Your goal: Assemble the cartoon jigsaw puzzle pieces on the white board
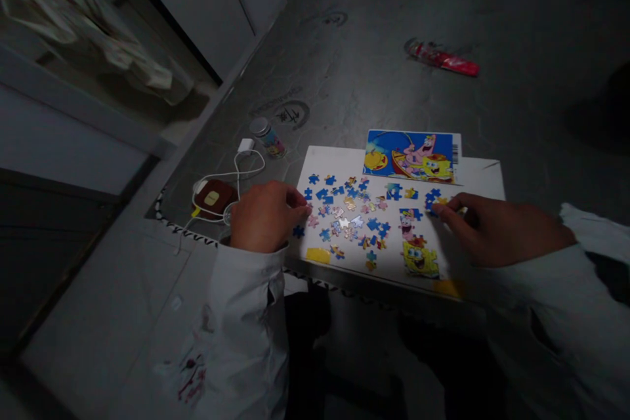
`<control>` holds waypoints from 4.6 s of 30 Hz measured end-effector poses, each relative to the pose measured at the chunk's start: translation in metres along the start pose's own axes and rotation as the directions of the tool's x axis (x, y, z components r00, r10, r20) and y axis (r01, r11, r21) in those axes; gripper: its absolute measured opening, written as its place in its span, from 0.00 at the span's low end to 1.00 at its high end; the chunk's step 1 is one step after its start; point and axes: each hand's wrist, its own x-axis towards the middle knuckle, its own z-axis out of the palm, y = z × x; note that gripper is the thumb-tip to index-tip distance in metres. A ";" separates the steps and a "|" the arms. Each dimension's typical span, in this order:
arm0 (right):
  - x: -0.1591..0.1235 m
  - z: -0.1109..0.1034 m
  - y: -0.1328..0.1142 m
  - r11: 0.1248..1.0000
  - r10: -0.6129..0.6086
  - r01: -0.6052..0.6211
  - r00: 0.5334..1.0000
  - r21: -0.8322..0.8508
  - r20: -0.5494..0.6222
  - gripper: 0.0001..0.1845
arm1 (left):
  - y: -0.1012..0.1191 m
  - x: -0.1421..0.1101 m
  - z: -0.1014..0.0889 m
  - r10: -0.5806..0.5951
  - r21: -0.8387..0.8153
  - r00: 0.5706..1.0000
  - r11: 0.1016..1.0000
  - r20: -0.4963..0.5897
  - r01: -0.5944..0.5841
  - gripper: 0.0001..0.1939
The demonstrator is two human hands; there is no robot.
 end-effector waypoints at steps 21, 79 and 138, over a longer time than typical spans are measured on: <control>-0.001 0.005 0.003 0.997 0.080 -0.080 0.997 -0.008 0.006 0.34 | -0.003 0.003 0.003 0.038 -0.001 0.999 0.999 0.031 -0.038 0.08; -0.068 0.049 0.013 0.918 0.339 -0.149 0.776 0.367 -0.532 0.27 | 0.056 -0.052 0.001 0.432 0.041 0.901 0.901 0.019 -0.433 0.16; -0.041 0.094 0.007 0.950 0.293 -0.136 0.696 0.280 -0.656 0.31 | 0.000 -0.026 0.000 0.325 -0.011 0.942 0.945 0.087 -0.325 0.16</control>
